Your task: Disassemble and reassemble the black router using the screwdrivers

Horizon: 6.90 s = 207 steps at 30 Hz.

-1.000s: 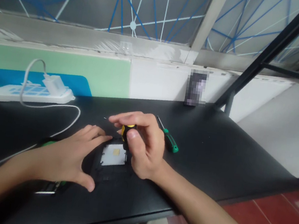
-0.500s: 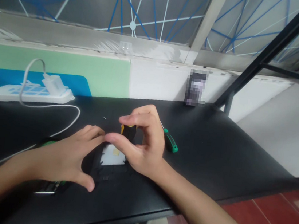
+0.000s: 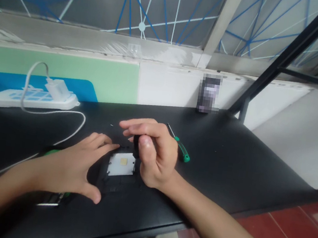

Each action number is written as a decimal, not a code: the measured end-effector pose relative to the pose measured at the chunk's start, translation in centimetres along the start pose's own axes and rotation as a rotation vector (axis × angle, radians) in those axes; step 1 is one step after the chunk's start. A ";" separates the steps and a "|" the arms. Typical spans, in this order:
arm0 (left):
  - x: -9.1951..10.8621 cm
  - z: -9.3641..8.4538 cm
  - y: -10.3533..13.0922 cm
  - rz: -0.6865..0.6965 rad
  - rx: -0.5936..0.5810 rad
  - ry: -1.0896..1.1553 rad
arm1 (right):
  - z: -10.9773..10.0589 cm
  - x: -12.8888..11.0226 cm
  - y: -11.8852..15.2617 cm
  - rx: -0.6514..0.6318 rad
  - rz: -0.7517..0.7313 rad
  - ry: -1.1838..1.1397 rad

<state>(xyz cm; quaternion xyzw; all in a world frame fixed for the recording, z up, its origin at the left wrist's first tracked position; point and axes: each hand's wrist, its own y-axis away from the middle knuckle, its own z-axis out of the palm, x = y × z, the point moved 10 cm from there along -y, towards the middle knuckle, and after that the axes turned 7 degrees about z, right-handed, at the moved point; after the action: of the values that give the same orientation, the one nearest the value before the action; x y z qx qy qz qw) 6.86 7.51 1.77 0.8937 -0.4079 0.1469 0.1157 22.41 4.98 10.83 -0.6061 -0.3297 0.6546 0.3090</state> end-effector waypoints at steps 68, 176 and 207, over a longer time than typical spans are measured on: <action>0.0 0.1 0.0 0.013 0.006 0.043 | 0.0 0.6 0.0 -0.015 0.067 0.077; -0.1 0.0 0.0 0.026 0.026 0.041 | -0.4 0.8 0.0 0.031 0.082 0.067; 0.1 0.1 -0.1 0.002 -0.017 0.025 | -0.7 -0.4 -0.4 0.039 -0.098 0.271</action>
<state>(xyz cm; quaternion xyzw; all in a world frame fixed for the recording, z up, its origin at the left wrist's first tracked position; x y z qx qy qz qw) 6.98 7.45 1.70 0.8904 -0.4085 0.1548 0.1284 23.15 4.93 11.34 -0.6659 -0.3013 0.5573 0.3940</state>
